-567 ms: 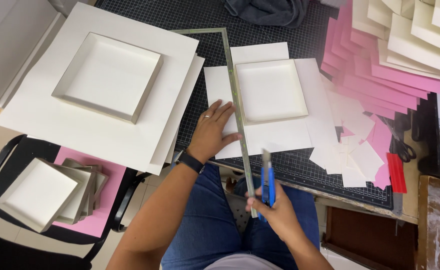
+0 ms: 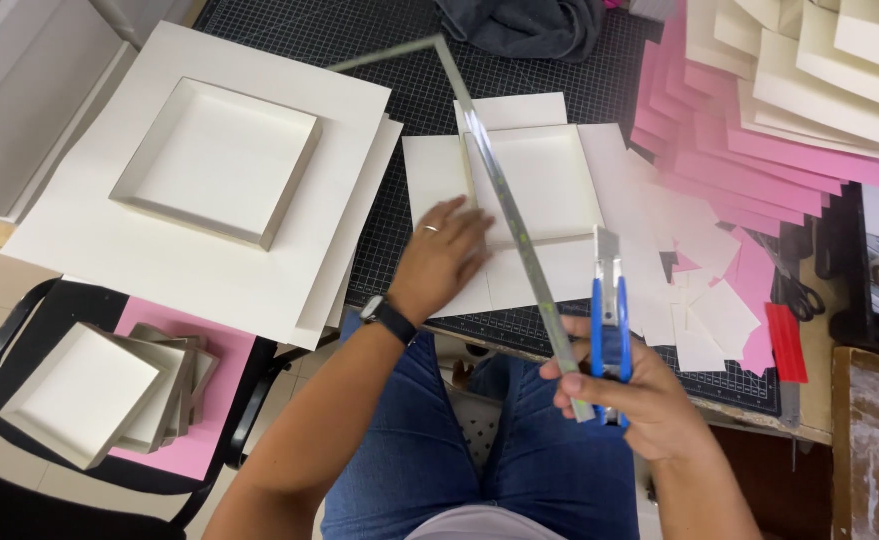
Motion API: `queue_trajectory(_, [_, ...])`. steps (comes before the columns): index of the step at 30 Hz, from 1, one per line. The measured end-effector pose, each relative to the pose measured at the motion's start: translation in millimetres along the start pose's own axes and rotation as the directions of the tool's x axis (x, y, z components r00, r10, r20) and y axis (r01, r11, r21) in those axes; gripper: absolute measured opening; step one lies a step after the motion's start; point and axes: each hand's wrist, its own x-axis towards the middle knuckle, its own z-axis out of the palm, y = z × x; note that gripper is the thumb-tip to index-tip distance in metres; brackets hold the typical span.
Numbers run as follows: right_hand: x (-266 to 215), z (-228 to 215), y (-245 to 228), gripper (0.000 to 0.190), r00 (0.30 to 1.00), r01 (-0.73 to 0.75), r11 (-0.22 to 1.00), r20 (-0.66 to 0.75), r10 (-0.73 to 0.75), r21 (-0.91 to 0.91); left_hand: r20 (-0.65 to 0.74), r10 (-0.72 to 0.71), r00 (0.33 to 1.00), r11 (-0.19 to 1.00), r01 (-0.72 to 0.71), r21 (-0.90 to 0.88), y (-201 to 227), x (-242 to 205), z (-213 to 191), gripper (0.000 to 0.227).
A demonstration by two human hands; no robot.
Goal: Trimming excess paper around a small box using a utility knife and an L-square ruler
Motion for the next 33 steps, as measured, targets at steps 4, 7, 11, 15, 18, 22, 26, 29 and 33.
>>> queue_trajectory(4, [1.8, -31.7, 6.5, 0.069, 0.994, 0.104, 0.994, -0.025, -0.105, -0.040, 0.088, 0.218, 0.972, 0.964, -0.229, 0.135, 0.4, 8.4, 40.7, 0.046])
queue_trajectory(7, [-2.0, -62.6, 20.6, 0.068, 0.986, 0.148, 0.989, -0.080, -0.146, 0.019, 0.160, 0.172, 0.972, 0.937, -0.211, 0.279, 17.1, 17.8, 57.9, 0.040])
queue_trajectory(11, [-11.6, -80.5, 27.4, 0.070, 0.961, 0.117, 0.992, -0.248, -0.127, -0.054, 0.171, 0.042, 0.984, 0.949, -0.093, 0.301, 39.4, 20.4, 75.1, 0.052])
queue_trajectory(15, [-8.9, -108.5, 49.1, 0.067, 0.942, 0.095, 0.995, -0.318, -0.102, -0.037, 0.135, -0.148, 0.980, 0.963, 0.112, 0.246, 52.7, 20.3, 89.1, 0.067])
queue_trajectory(18, [-2.7, -124.3, 70.2, 0.066, 0.937, 0.067, 0.998, -0.342, -0.064, -0.002, 0.096, -0.230, 0.968, 0.931, 0.191, 0.310, 65.8, 31.5, 86.1, 0.061])
queue_trajectory(22, [0.7, -130.8, 78.9, 0.065, 0.937, 0.078, 0.996, -0.340, -0.086, -0.037, 0.284, -0.415, 0.864, 0.858, 0.267, 0.439, 103.8, 69.1, 62.7, 0.098])
queue_trajectory(26, [-0.1, -130.9, 77.2, 0.065, 0.939, 0.039, 0.999, -0.341, -0.041, -0.010, 0.241, -0.428, 0.871, 0.831, 0.275, 0.484, 112.6, 77.3, 95.1, 0.113])
queue_trajectory(29, [-2.8, -131.8, 77.3, 0.066, 0.945, 0.033, 0.999, -0.323, -0.039, -0.025, 0.265, -0.459, 0.848, 0.798, 0.262, 0.543, 113.8, 78.7, 103.4, 0.109])
queue_trajectory(33, [-5.6, -130.9, 87.3, 0.067, 0.943, 0.013, 1.000, -0.333, -0.020, -0.024, 0.280, -0.449, 0.849, 0.817, 0.262, 0.514, 105.5, 69.6, 114.0, 0.073])
